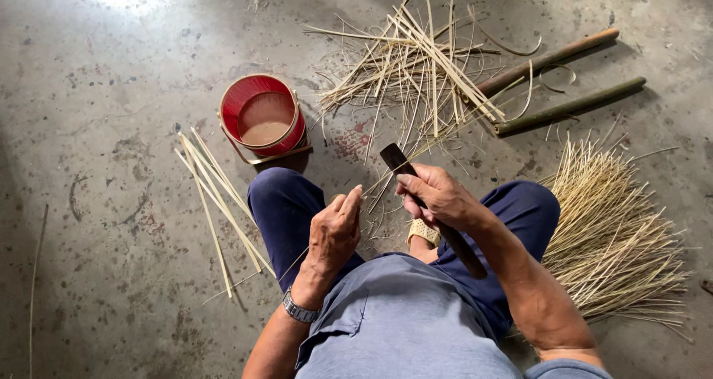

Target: The person sits on the floor and uses a knife to split long bamboo strips into thinner strands. They repeatedly hold a strip, draw the knife along its length to separate it, and place the finished strands aside. A red bucket and piles of bamboo material are visible nearby.

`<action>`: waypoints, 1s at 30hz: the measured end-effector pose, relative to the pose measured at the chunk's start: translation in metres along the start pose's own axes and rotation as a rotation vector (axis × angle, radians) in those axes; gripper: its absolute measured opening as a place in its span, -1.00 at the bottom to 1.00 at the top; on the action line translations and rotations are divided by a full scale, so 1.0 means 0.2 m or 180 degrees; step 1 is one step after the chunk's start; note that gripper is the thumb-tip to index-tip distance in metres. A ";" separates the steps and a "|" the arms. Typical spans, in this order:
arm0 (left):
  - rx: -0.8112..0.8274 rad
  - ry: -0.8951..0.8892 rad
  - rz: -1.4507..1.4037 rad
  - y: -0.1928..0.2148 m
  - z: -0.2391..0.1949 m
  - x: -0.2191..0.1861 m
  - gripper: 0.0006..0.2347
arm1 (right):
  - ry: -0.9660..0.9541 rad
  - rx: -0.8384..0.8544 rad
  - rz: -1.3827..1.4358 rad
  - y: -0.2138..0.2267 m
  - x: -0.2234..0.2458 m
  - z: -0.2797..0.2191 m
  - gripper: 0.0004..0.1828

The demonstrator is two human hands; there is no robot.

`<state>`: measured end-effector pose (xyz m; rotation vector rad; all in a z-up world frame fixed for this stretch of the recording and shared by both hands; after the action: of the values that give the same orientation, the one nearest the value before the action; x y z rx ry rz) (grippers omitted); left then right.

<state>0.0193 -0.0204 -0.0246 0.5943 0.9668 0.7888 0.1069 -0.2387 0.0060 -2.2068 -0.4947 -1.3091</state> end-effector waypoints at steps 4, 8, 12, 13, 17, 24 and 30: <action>-0.0030 -0.0088 -0.0165 0.00 0.02 -0.03 -0.74 | 0.0007 0.0609 0.1107 0.01 0.01 -0.05 -0.65; -0.0032 -0.0072 -0.0001 -0.01 0.05 -0.05 -0.76 | 0.0019 0.0050 -0.0124 0.00 -0.03 -0.03 -0.66; 0.0076 0.0023 -0.0193 -0.02 0.09 -0.09 -0.72 | 0.0115 0.0089 -0.0447 -0.01 -0.08 0.01 -0.69; 0.0115 0.0072 -0.0237 -0.01 0.09 -0.10 -0.72 | 0.0151 0.0064 -0.0404 -0.01 -0.09 0.01 -0.68; 0.0189 0.0312 -0.0983 0.03 0.04 -0.05 -0.77 | 0.0246 -0.0034 -0.0254 0.07 -0.08 -0.01 -0.68; 0.0962 0.1800 -0.3176 -0.07 -0.07 0.10 -0.84 | 0.0165 0.0246 0.0678 0.08 -0.09 -0.04 -0.68; 0.1146 0.2062 -0.3256 -0.07 -0.04 0.06 -0.83 | 0.0260 0.0090 0.0222 0.10 -0.10 -0.04 -0.67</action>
<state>0.0202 -0.0170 -0.0446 0.0638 1.8098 -0.1542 0.1033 -0.2593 -0.0140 -2.1189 -0.3996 -1.3411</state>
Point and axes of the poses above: each hand's wrist, its own z-axis towards the middle knuckle, its own y-axis out of the back of the hand, x = y × z, the point moved 1 cm from there along z, towards the middle knuckle, and after that the axes turned 5 degrees about z, right-handed, at the moved point
